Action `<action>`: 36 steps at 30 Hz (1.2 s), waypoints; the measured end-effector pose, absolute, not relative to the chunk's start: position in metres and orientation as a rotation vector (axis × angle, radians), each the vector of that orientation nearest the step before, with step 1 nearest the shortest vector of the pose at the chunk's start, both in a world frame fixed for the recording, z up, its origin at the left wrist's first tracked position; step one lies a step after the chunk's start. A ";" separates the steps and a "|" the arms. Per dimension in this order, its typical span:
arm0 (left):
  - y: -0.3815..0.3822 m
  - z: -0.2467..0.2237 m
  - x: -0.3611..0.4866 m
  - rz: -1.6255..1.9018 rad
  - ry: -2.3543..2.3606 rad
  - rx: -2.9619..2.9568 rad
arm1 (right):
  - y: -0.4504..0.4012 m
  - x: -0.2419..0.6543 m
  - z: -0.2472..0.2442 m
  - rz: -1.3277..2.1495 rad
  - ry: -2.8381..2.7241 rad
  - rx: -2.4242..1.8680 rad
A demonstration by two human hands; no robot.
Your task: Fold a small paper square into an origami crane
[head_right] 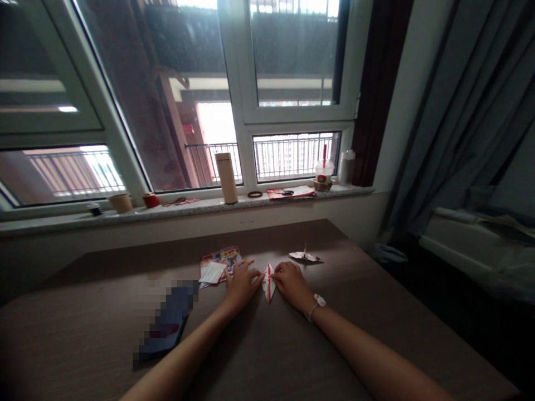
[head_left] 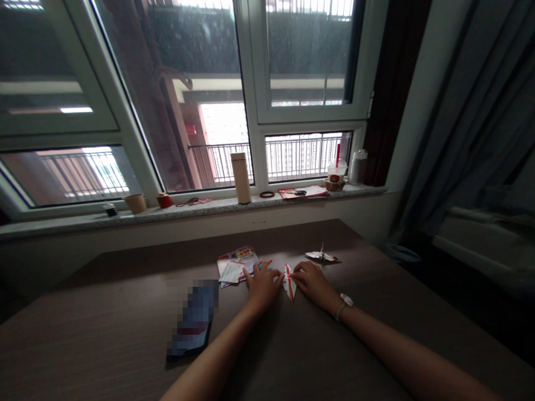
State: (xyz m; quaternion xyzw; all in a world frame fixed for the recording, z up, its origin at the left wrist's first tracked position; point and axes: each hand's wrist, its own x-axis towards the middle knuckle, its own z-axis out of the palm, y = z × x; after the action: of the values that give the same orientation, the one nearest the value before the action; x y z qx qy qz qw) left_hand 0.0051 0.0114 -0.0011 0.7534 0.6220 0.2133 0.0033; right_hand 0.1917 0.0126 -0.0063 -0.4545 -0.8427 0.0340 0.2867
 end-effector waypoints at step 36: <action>0.002 0.004 0.000 0.548 1.825 2.529 | 0.009 0.202 0.002 -0.006 -2.329 -1.201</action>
State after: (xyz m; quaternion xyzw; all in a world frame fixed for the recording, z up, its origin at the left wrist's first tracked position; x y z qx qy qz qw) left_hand -0.0002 0.0022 0.0044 0.7985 0.5765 0.1729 -0.0124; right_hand 0.2025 0.0087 0.0022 -0.4428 -0.8588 -0.0022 0.2575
